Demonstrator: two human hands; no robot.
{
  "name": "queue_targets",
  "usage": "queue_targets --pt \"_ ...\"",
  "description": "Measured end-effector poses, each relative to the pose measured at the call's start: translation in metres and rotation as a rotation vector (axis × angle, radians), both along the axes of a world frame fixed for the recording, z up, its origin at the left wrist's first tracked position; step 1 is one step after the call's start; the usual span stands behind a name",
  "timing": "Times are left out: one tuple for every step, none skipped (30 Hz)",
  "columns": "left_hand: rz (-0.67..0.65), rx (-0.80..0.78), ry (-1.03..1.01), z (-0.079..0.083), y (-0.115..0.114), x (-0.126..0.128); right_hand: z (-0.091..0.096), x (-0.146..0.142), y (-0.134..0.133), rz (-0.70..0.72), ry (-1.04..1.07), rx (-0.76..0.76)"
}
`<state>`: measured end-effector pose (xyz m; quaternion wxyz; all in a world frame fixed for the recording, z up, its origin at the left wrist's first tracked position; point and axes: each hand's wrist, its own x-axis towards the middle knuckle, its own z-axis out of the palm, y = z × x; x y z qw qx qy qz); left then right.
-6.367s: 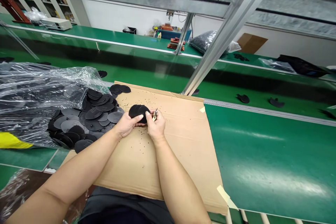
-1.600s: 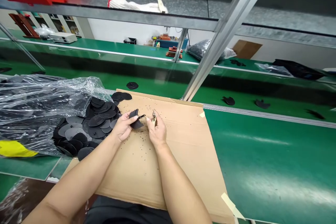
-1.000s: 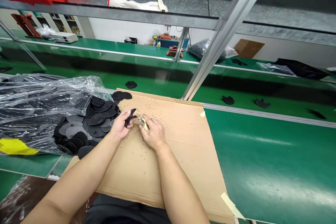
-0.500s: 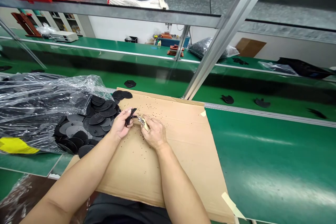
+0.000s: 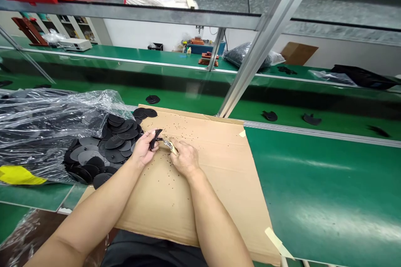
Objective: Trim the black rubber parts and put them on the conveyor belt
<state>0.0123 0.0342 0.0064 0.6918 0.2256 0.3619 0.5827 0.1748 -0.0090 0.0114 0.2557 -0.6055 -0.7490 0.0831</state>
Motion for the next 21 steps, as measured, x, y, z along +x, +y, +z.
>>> queue_targets --pt "0.007 0.001 0.006 0.000 0.000 0.000 -0.001 0.000 0.000 0.004 0.019 -0.005" --pt "0.019 -0.002 0.011 0.001 0.000 0.001 -0.003 0.000 0.000 0.007 0.050 -0.008" --pt "0.033 -0.008 0.015 0.001 -0.001 0.001 -0.005 0.000 0.001 0.012 0.090 -0.006" --pt "0.043 -0.014 0.016 0.002 -0.001 0.002 -0.007 -0.001 0.001 0.015 0.137 0.001" --pt "0.046 -0.015 0.015 0.003 -0.002 0.003 -0.009 -0.001 0.002 0.013 0.187 0.014" --pt "0.040 -0.012 0.015 0.004 -0.003 0.003 -0.011 -0.001 0.002 0.005 0.236 0.029" --pt "0.025 -0.003 0.018 0.005 -0.004 0.004 -0.013 0.000 0.003 -0.009 0.281 0.046" --pt "0.007 0.011 0.021 0.005 -0.004 0.005 -0.014 0.000 0.003 -0.027 0.320 0.061" --pt "-0.004 0.027 0.022 0.005 -0.005 0.005 -0.015 0.000 0.004 -0.048 0.355 0.071" --pt "-0.007 0.041 0.019 0.004 -0.004 0.005 -0.016 0.001 0.005 -0.070 0.385 0.079" --pt "-0.008 0.052 0.010 0.004 -0.003 0.005 -0.017 0.002 0.006 -0.091 0.410 0.085" --pt "-0.009 0.060 -0.005 0.003 -0.002 0.005 -0.018 0.002 0.007 -0.107 0.428 0.089" --pt "-0.006 0.062 -0.024 0.002 -0.001 0.004 -0.018 0.003 0.007 -0.117 0.441 0.092" --pt "0.006 0.055 -0.044 0.001 0.000 0.004 -0.018 0.003 0.008 -0.119 0.447 0.092" --pt "0.024 0.044 -0.064 0.001 0.001 0.003 -0.018 0.003 0.008 -0.119 0.447 0.090" --pt "0.041 0.032 -0.081 0.000 0.001 0.002 -0.018 0.003 0.007 -0.112 0.444 0.086" --pt "0.051 0.022 -0.093 0.000 0.002 0.002 -0.017 0.002 0.007 -0.102 0.438 0.082" --pt "0.052 0.016 -0.099 0.000 0.002 0.002 -0.017 0.001 0.007 -0.091 0.432 0.080" --pt "0.038 0.012 -0.098 0.001 0.001 0.001 -0.016 0.001 0.006 -0.081 0.425 0.080" --pt "0.012 0.007 -0.097 0.002 0.001 0.001 -0.016 0.000 0.005 -0.072 0.416 0.080" --pt "-0.022 0.000 -0.100 0.002 0.000 0.001 -0.016 0.000 0.005 -0.066 0.408 0.080"
